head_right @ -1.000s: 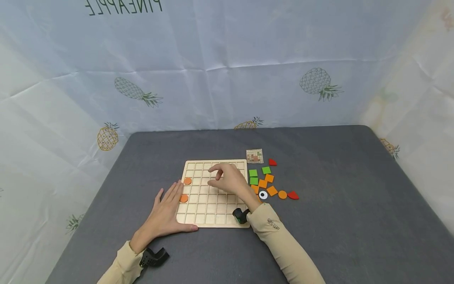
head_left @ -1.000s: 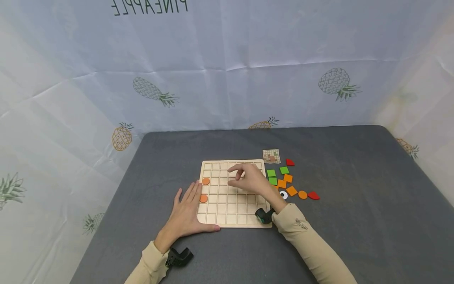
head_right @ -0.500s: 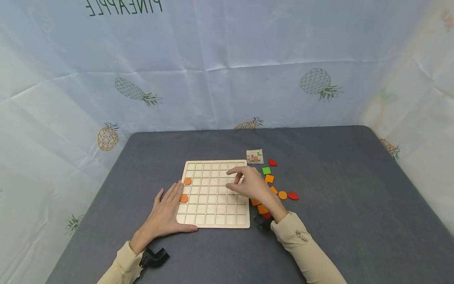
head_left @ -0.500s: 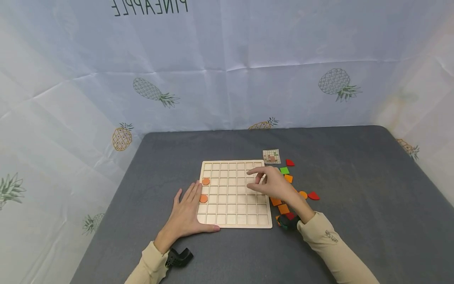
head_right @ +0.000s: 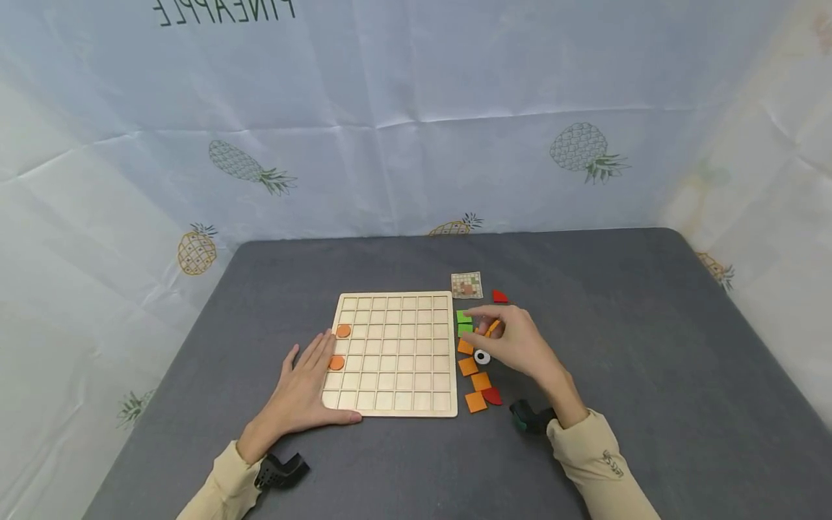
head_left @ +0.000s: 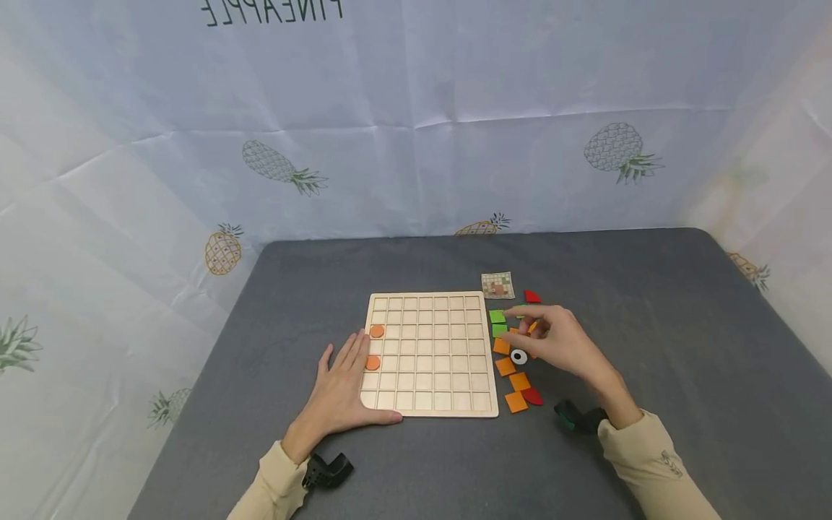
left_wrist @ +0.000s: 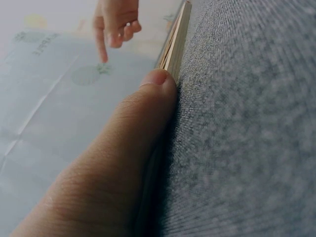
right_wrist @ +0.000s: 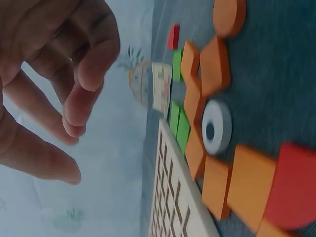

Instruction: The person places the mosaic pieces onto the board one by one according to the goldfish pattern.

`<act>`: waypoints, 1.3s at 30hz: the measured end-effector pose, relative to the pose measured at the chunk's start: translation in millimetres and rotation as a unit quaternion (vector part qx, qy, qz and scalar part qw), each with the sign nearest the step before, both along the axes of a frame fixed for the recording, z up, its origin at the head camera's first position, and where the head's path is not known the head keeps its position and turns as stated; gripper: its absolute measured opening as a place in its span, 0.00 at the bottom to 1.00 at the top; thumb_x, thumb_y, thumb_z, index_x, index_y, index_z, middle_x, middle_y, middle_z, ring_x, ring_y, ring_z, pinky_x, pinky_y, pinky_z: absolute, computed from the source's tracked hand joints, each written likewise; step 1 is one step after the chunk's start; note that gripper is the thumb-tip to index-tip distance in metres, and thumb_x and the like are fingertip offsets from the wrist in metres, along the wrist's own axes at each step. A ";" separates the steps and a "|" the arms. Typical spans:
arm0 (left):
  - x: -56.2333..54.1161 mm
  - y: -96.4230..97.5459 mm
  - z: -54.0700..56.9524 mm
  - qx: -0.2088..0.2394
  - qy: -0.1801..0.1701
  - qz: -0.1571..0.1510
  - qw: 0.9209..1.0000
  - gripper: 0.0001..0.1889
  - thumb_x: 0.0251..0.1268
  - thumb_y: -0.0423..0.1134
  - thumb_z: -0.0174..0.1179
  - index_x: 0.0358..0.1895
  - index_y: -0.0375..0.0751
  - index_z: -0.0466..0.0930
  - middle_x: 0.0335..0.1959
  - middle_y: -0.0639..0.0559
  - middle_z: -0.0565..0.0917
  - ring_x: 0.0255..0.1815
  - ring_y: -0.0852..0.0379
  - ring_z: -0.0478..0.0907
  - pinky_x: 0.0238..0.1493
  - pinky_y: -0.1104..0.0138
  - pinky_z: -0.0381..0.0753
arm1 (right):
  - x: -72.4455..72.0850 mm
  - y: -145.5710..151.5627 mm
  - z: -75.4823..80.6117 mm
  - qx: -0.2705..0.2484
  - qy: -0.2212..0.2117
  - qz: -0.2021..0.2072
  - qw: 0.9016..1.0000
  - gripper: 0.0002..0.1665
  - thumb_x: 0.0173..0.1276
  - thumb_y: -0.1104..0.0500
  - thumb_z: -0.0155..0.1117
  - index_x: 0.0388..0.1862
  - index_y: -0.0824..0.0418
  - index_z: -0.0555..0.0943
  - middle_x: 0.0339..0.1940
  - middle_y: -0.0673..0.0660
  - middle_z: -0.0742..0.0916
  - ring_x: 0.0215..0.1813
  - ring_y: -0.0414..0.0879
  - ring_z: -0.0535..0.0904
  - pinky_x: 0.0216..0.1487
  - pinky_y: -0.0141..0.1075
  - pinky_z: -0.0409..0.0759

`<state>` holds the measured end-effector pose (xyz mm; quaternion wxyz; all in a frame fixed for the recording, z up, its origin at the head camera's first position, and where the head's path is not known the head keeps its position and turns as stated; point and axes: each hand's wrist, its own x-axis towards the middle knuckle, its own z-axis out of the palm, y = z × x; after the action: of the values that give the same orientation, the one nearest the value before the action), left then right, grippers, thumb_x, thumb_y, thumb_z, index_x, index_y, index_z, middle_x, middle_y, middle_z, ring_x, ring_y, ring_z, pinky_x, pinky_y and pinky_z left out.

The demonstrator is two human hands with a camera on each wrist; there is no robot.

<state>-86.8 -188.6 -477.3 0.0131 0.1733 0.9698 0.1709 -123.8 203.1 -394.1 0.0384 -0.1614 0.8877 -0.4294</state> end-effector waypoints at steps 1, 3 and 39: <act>-0.2 0.0 0.1 0.002 0.001 0.000 1.000 0.78 0.42 0.81 0.72 0.88 0.31 0.49 0.91 0.37 0.54 0.91 0.35 0.54 0.83 0.28 0.50 | 0.5 3.9 0.9 0.004 -0.001 -0.002 1.000 0.23 0.71 0.60 0.77 0.62 0.69 0.88 0.32 0.55 0.86 0.24 0.38 0.75 0.25 0.33 0.72; -0.4 0.0 0.2 0.004 0.002 -0.001 1.000 0.78 0.42 0.82 0.71 0.88 0.31 0.49 0.91 0.37 0.54 0.91 0.35 0.55 0.83 0.28 0.50 | 1.0 11.4 3.0 0.012 0.000 -0.007 1.000 0.22 0.71 0.60 0.77 0.60 0.69 0.89 0.32 0.55 0.87 0.26 0.38 0.76 0.26 0.33 0.73; 0.8 0.5 2.1 0.006 -0.007 -0.003 1.000 0.78 0.42 0.81 0.72 0.88 0.30 0.49 0.91 0.35 0.53 0.91 0.35 0.53 0.83 0.27 0.48 | -16.1 81.5 -25.3 0.046 -0.133 0.075 0.987 0.26 0.64 0.63 0.82 0.59 0.72 0.88 0.42 0.57 0.84 0.19 0.35 0.66 0.26 0.31 0.68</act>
<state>-86.0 -188.2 -475.1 0.0195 0.1754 0.9681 0.1777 -139.9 284.6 -419.4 0.1962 -0.1671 0.8789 -0.4013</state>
